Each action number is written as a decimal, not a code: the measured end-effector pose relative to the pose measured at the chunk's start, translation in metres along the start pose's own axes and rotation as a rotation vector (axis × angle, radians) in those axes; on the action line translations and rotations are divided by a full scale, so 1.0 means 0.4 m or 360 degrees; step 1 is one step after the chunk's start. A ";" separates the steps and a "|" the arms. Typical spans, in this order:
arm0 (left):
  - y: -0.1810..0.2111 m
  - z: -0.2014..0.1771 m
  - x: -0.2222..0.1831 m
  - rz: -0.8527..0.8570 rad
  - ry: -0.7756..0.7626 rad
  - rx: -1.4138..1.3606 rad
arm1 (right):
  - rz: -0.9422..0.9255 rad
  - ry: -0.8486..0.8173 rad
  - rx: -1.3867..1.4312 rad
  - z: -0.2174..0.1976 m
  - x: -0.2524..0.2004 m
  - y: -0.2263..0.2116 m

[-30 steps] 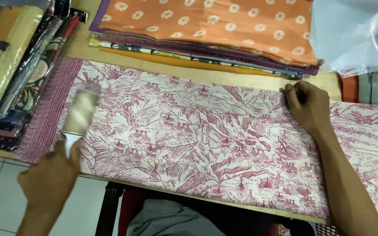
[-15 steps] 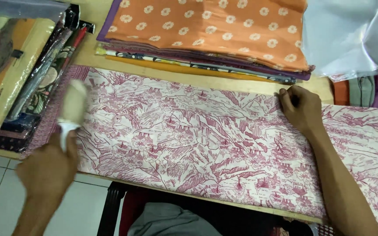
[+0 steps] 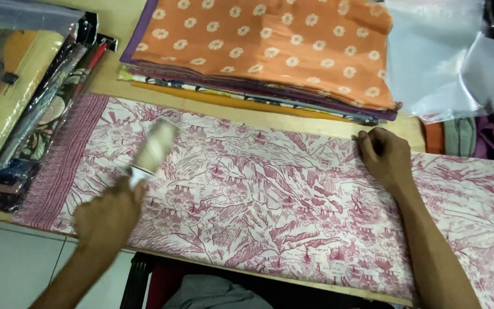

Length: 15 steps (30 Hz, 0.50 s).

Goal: Using a lint roller to remove lint and dust from a patterned scarf spread out on a work surface.

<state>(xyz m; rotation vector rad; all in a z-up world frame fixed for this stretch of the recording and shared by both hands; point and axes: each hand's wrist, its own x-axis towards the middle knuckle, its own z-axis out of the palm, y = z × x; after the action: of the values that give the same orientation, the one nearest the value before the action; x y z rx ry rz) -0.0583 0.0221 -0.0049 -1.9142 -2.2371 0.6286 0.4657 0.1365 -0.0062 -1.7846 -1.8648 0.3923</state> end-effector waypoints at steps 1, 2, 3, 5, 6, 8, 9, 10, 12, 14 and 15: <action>-0.026 0.023 0.013 -0.0003 -0.0017 0.0003 | 0.0002 -0.0017 0.0003 0.002 0.002 0.001; -0.053 0.045 0.028 -0.0042 0.0128 0.0113 | 0.0002 -0.0023 -0.0018 0.002 0.002 0.002; -0.080 0.066 0.040 -0.0082 0.0272 0.0225 | 0.0002 -0.0029 -0.0038 0.000 0.001 0.001; -0.100 0.125 0.058 -0.0181 0.0428 0.0211 | 0.0009 -0.0042 -0.0023 0.002 -0.007 0.003; -0.110 0.150 0.079 -0.0306 0.0621 0.0189 | -0.0009 -0.0016 -0.0008 0.000 0.006 0.000; -0.123 0.143 0.079 -0.0311 0.0663 0.0168 | 0.0017 -0.0024 -0.0004 -0.002 0.006 -0.005; -0.127 0.142 0.077 -0.0303 0.0697 0.0152 | 0.0057 -0.0038 0.0000 -0.001 0.004 -0.005; -0.137 0.131 0.081 -0.0312 0.0697 0.0146 | 0.0047 -0.0038 -0.0004 0.000 0.004 -0.003; -0.155 0.111 0.091 -0.0396 0.0353 0.0141 | 0.0038 -0.0008 0.0010 0.004 -0.001 0.005; -0.166 0.072 0.105 -0.0455 0.0141 -0.0086 | 0.0038 -0.0013 0.0008 0.000 0.003 -0.005; -0.171 0.052 0.110 -0.0517 -0.0072 -0.0308 | 0.0042 -0.0019 0.0011 -0.003 0.001 -0.008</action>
<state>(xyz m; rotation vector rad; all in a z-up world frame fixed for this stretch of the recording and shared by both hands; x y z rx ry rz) -0.1365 0.0524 -0.0043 -1.5661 -2.6430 0.4252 0.4638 0.1363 -0.0036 -1.8080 -1.8473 0.4191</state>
